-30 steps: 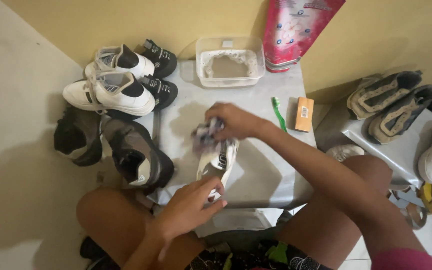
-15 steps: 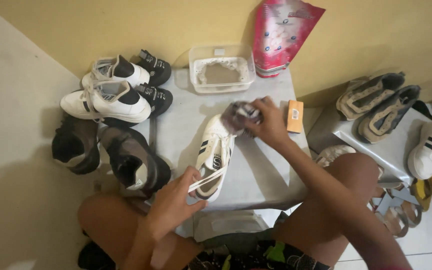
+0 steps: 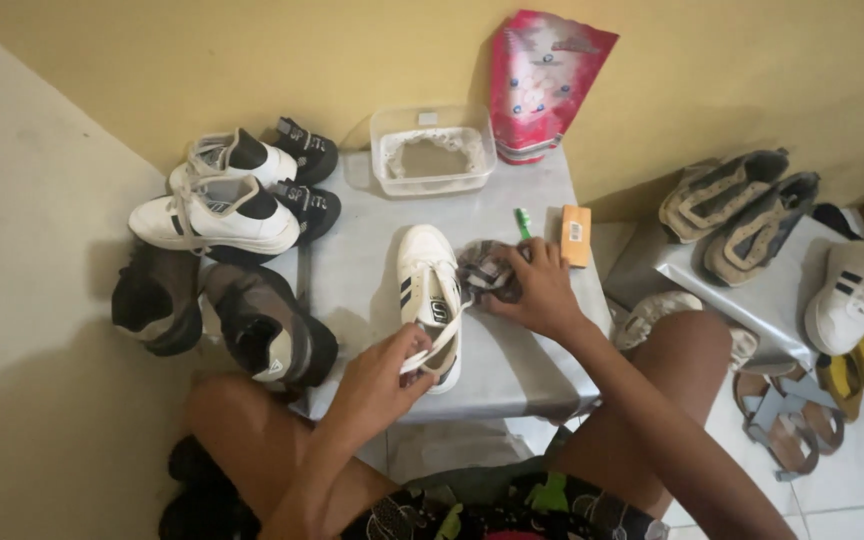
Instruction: The person cleans a white sneaker by hand, using a cloth and a toothbrush. They wipe the shoe's surface, dip the cloth into a container of soapy water, and scrub the shoe with the toothbrush. The person also handles the shoelaces, pulling them and adjusting them throughout the process.
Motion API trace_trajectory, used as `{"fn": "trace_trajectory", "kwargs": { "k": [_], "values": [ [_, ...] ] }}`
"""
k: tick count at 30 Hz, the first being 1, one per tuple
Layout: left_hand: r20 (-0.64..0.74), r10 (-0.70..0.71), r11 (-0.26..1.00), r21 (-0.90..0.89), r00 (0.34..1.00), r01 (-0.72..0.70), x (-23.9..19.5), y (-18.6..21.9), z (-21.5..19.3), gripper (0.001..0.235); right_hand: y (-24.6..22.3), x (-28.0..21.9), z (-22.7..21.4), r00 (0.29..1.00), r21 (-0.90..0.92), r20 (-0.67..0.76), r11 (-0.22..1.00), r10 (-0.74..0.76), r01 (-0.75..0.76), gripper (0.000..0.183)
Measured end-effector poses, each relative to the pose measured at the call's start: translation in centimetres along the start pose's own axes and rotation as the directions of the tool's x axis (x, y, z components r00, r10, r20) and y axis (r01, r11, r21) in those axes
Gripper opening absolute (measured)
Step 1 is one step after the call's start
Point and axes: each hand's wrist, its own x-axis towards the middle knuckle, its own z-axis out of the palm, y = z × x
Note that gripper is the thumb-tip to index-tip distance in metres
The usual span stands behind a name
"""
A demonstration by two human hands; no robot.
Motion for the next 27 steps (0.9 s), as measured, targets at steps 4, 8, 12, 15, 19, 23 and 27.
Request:
{"fn": "trace_trajectory", "kwargs": {
  "k": [4, 8, 12, 15, 19, 23, 27],
  "values": [
    [-0.122, 0.089, 0.962, -0.246, 0.988, -0.117, 0.6, 4.5, -2.9, 0.023, -3.3, -1.3, -5.4, 0.918, 0.283, -0.295, 0.894, -0.264, 0.348, 0.035],
    [-0.267, 0.342, 0.896, -0.196, 0.901, -0.398, 2.3, 9.5, -6.1, 0.019, -7.5, -1.6, -9.6, 0.883, 0.753, -0.311, 0.475, -0.352, 0.455, 0.036],
    [-0.238, 0.393, 0.845, -0.287, 0.888, -0.451, 4.9, 11.3, -7.5, 0.017, -9.3, -0.6, -12.0, 0.862, 0.737, -0.365, 0.456, -0.353, 0.499, 0.018],
    [-0.263, 0.386, 0.868, -0.223, 0.884, -0.445, 6.0, 10.5, -9.6, 0.017, -8.5, 1.2, -13.1, 0.868, 0.739, -0.398, 0.457, -0.298, 0.496, 0.009],
    [-0.217, 0.334, 0.905, -0.197, 0.917, -0.377, 6.2, 9.4, -13.9, 0.023, -5.8, 3.4, -14.4, 0.912, 0.86, -0.293, 0.337, -0.288, 0.383, 0.01],
    [-0.015, 0.183, 0.983, 0.01, 0.983, -0.183, 6.1, 9.2, -18.2, 0.017, -4.1, 6.1, -15.7, 0.935, 0.939, -0.256, 0.168, -0.243, 0.301, 0.004],
    [-0.07, -0.019, 0.973, 0.226, 0.997, 0.034, 5.1, 12.5, -20.8, 0.026, -5.3, 6.5, -20.4, 0.945, 0.958, -0.143, 0.199, -0.294, 0.207, 0.023]
  ]
}}
